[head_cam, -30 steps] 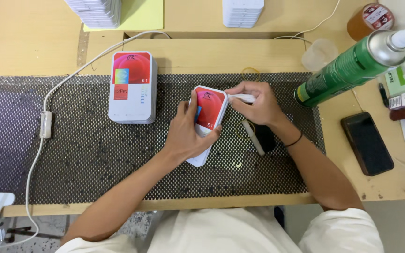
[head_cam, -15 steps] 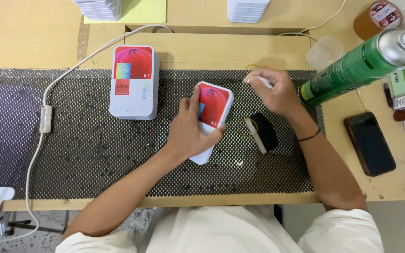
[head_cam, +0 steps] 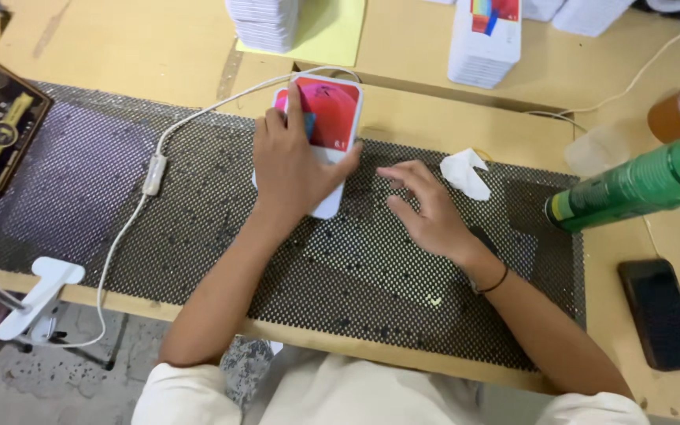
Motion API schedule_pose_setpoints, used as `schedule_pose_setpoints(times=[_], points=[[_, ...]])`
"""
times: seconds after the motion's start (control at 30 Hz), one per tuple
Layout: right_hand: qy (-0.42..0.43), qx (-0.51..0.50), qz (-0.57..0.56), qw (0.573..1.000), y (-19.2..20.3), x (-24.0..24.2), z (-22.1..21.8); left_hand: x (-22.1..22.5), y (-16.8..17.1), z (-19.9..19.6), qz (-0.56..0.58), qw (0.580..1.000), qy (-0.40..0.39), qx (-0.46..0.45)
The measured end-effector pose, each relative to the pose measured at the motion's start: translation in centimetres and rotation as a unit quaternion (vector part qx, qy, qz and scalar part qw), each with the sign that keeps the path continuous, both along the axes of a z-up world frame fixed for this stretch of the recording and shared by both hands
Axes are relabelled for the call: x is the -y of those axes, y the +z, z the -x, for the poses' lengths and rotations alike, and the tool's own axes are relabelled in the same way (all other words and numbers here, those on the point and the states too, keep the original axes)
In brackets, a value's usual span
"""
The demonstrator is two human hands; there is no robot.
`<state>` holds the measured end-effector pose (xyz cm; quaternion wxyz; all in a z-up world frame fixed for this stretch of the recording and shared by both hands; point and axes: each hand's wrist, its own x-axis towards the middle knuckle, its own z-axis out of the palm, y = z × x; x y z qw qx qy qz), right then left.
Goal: The person cleans a phone display module with a cloth, applies liquid from a spray can to the cloth, and wipes the display and its plastic frame before stacking the components.
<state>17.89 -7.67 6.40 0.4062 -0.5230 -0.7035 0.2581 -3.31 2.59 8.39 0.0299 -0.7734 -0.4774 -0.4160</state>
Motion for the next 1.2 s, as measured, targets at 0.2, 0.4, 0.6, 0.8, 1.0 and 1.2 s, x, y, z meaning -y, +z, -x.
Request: schedule_pose_setpoints(times=[0.2,0.4,0.6,0.8,1.0,1.2], points=[[-0.015,-0.054,0.16,0.986,-2.3,-6.5,3.9,-4.2,-1.0,1.8,0.2,0.964,0.085,-0.154],[-0.111,0.142,0.264,0.947,-2.0,-10.6,6.4,-7.3,-1.3,5.2,0.31,0.938,0.106,-0.117],[-0.114,0.15,0.316,0.93,-2.2,-11.4,9.5,-7.7,-3.5,5.7,0.454,0.878,-0.01,-0.151],[-0.087,-0.037,0.148,0.984,-2.2,-7.3,9.1,-5.3,-2.5,3.2,0.487,0.869,-0.086,0.014],[-0.014,-0.241,0.073,0.968,-5.0,-2.7,2.9,0.4,-2.1,0.1,0.301,0.833,-0.366,0.286],[0.037,-0.198,-0.033,0.979,-5.5,3.6,-2.6,4.0,-4.1,-3.7,0.255,0.755,-0.539,0.273]])
